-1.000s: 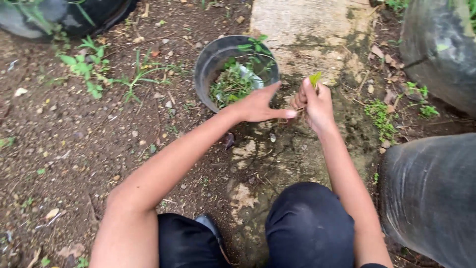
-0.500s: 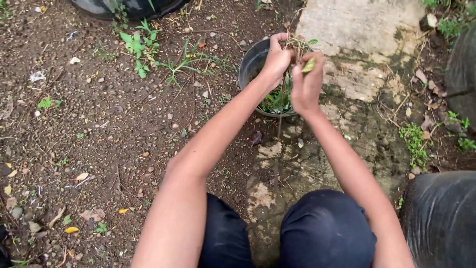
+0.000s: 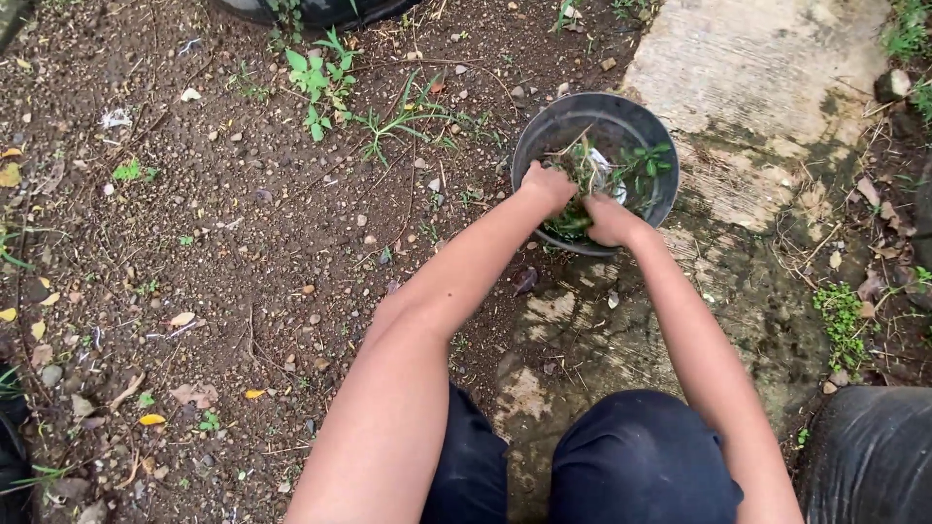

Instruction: The person kneels on the ground and pulls weeds by hand from around the base of a tree and from black grow bags. The collected weeds are placed into a metal bowl held in the lap.

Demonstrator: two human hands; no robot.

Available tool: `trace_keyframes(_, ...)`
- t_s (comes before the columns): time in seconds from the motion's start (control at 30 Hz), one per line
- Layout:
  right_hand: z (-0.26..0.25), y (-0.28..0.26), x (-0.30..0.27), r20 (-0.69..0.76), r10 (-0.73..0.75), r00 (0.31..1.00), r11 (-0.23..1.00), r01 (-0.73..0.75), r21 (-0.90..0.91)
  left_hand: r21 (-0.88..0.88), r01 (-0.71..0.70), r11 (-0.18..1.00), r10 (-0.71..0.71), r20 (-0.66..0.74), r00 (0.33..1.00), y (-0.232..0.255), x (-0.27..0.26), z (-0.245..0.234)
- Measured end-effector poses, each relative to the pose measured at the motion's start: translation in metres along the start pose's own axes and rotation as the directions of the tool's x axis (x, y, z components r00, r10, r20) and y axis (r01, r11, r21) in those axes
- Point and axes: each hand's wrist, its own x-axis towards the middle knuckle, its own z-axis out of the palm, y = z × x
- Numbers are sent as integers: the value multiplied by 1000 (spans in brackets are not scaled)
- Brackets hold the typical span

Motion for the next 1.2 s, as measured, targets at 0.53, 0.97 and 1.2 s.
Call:
trace_keyframes(0.53, 27, 69, -43, -146, 498, 855, 170, 69, 983, 114, 221, 969, -160, -394, 905, -56, -135, -50)
trace_keyframes(0.97, -5, -60, -40, -389, 457, 800, 164, 354, 921, 96, -163, 982, 182, -249, 951, 0, -267, -132)
trace_keyframes(1.2, -51, -270, 7, -380, 291, 878, 182, 339, 923, 91, 290, 953, -188, -574, 797, -123, -274, -4)
